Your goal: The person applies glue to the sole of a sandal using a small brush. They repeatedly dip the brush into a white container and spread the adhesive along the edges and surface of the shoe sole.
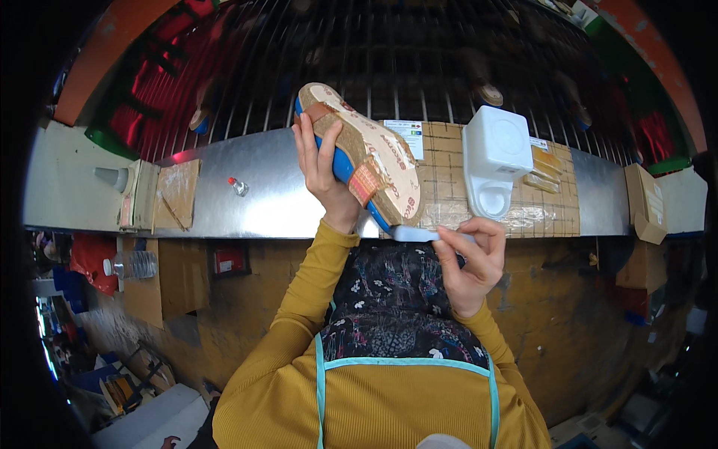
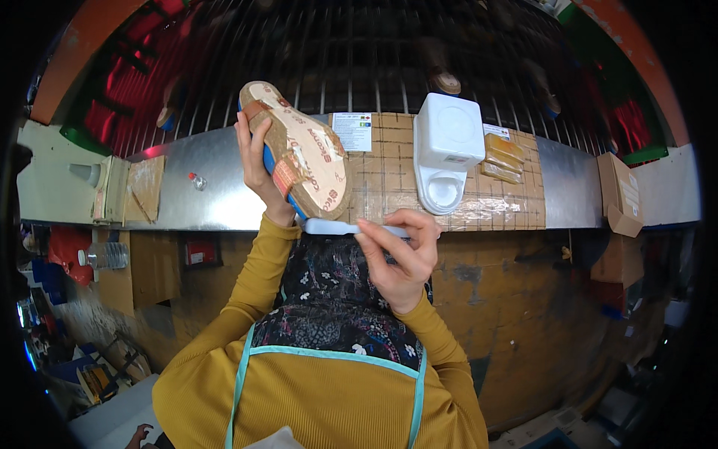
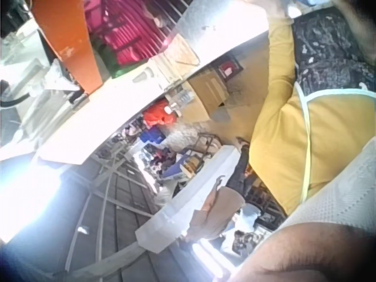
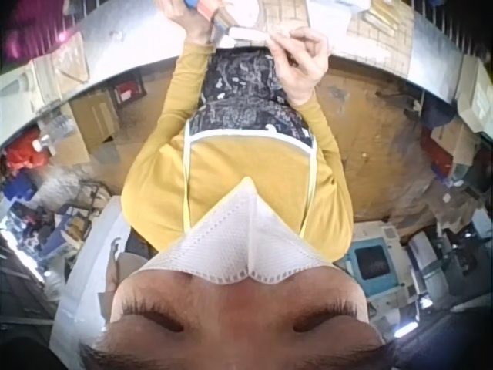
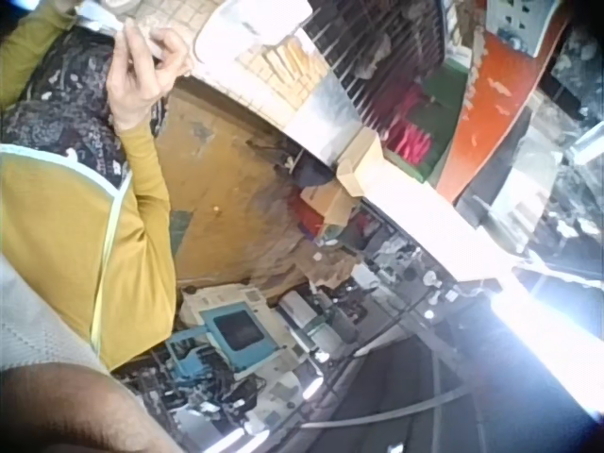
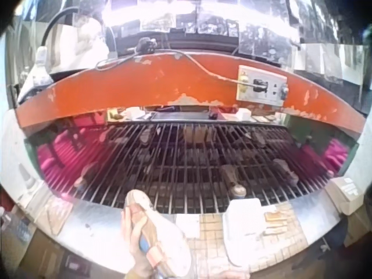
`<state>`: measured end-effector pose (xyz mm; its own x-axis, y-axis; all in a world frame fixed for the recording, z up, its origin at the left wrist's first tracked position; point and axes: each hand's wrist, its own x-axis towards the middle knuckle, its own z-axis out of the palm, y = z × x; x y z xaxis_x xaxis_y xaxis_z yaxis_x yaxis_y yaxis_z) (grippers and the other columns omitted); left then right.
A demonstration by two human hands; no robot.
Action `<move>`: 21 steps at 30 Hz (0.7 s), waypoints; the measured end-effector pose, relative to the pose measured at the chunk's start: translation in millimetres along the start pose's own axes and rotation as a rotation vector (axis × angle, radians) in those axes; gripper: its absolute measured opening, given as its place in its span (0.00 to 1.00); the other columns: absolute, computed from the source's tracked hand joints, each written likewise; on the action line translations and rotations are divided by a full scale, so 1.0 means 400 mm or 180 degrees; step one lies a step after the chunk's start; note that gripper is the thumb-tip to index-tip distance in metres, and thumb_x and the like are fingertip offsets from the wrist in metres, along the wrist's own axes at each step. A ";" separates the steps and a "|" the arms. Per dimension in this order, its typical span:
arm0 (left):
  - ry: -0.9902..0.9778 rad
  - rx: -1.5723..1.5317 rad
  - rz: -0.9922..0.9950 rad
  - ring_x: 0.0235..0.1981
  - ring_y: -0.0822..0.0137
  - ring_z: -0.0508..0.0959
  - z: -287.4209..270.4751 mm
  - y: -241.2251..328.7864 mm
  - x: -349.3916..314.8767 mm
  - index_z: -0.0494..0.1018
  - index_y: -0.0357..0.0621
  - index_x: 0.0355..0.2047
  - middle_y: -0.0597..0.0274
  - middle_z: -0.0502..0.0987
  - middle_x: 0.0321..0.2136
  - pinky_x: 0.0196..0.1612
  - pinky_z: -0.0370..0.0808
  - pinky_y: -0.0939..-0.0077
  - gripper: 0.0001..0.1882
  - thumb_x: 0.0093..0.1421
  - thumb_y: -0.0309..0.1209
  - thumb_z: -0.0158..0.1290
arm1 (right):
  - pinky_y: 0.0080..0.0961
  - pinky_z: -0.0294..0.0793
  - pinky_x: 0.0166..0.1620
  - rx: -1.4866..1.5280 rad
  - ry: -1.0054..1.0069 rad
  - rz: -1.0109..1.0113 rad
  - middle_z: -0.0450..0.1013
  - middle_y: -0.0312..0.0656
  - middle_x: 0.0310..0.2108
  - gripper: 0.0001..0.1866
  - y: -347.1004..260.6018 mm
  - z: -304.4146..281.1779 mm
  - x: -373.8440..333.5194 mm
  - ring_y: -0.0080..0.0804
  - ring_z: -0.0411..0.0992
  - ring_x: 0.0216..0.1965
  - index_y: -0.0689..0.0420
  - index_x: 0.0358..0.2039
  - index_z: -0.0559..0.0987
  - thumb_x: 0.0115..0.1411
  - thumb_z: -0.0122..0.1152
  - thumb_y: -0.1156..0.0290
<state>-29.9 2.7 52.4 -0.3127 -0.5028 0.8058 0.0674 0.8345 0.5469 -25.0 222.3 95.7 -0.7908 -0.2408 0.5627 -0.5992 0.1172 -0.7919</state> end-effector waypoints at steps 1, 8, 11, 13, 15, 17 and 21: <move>0.0014 -0.0086 -0.0020 0.66 0.37 0.55 0.002 -0.002 0.002 0.71 0.52 0.55 0.42 0.58 0.65 0.66 0.54 0.49 0.33 0.47 0.38 0.67 | 0.23 0.60 0.40 0.0215 0.0079 0.0166 0.67 0.37 0.36 0.15 -0.004 0.002 -0.001 0.27 0.68 0.33 0.52 0.37 0.86 0.45 0.74 0.76; 0.0093 -0.0474 -0.0109 0.66 0.41 0.56 0.027 -0.007 0.008 0.70 0.52 0.55 0.44 0.58 0.65 0.67 0.54 0.49 0.32 0.48 0.35 0.67 | 0.24 0.60 0.39 -0.0685 0.0155 -0.0707 0.67 0.37 0.35 0.17 0.015 -0.013 -0.007 0.30 0.64 0.37 0.48 0.36 0.86 0.42 0.76 0.74; 0.0025 -0.0646 -0.0177 0.67 0.43 0.56 0.038 0.000 0.006 0.70 0.52 0.55 0.44 0.58 0.65 0.67 0.55 0.50 0.32 0.49 0.34 0.66 | 0.23 0.60 0.40 -0.0412 0.0218 -0.0532 0.68 0.37 0.36 0.18 0.006 -0.001 0.024 0.30 0.64 0.38 0.48 0.37 0.86 0.41 0.76 0.74; -0.0061 -0.0718 -0.0138 0.67 0.43 0.55 0.043 -0.003 0.004 0.70 0.52 0.55 0.44 0.57 0.65 0.67 0.55 0.51 0.32 0.49 0.34 0.66 | 0.23 0.59 0.43 -0.0658 0.0195 -0.0790 0.68 0.37 0.36 0.19 0.004 0.004 0.051 0.29 0.64 0.38 0.47 0.38 0.86 0.41 0.77 0.73; -0.0135 -0.0780 -0.0088 0.66 0.47 0.58 0.043 -0.004 0.006 0.70 0.48 0.55 0.46 0.59 0.64 0.65 0.62 0.57 0.30 0.52 0.36 0.64 | 0.26 0.57 0.46 -0.0957 -0.0004 -0.1130 0.67 0.36 0.37 0.20 0.000 -0.016 0.049 0.28 0.65 0.38 0.45 0.38 0.86 0.40 0.77 0.73; -0.0138 -0.1221 -0.0365 0.66 0.54 0.58 0.052 0.003 0.016 0.69 0.39 0.55 0.51 0.62 0.62 0.63 0.65 0.63 0.31 0.55 0.43 0.61 | 0.27 0.56 0.45 -0.1017 -0.0097 -0.1349 0.67 0.36 0.37 0.20 -0.006 -0.032 0.044 0.28 0.65 0.37 0.44 0.38 0.86 0.40 0.77 0.72; -0.0263 -0.1070 -0.0065 0.65 0.56 0.61 0.055 -0.019 -0.002 0.67 0.40 0.56 0.52 0.60 0.62 0.63 0.68 0.65 0.34 0.53 0.42 0.64 | 0.28 0.53 0.46 -0.0761 0.0326 -0.0957 0.66 0.34 0.36 0.20 0.022 -0.028 0.052 0.25 0.65 0.37 0.46 0.38 0.86 0.40 0.77 0.72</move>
<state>-51.1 1.9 42.6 -0.3920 -0.4874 0.7803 0.3643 0.6966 0.6181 -48.1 228.9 103.0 -0.5768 -0.2026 0.7913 -0.8085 0.2801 -0.5176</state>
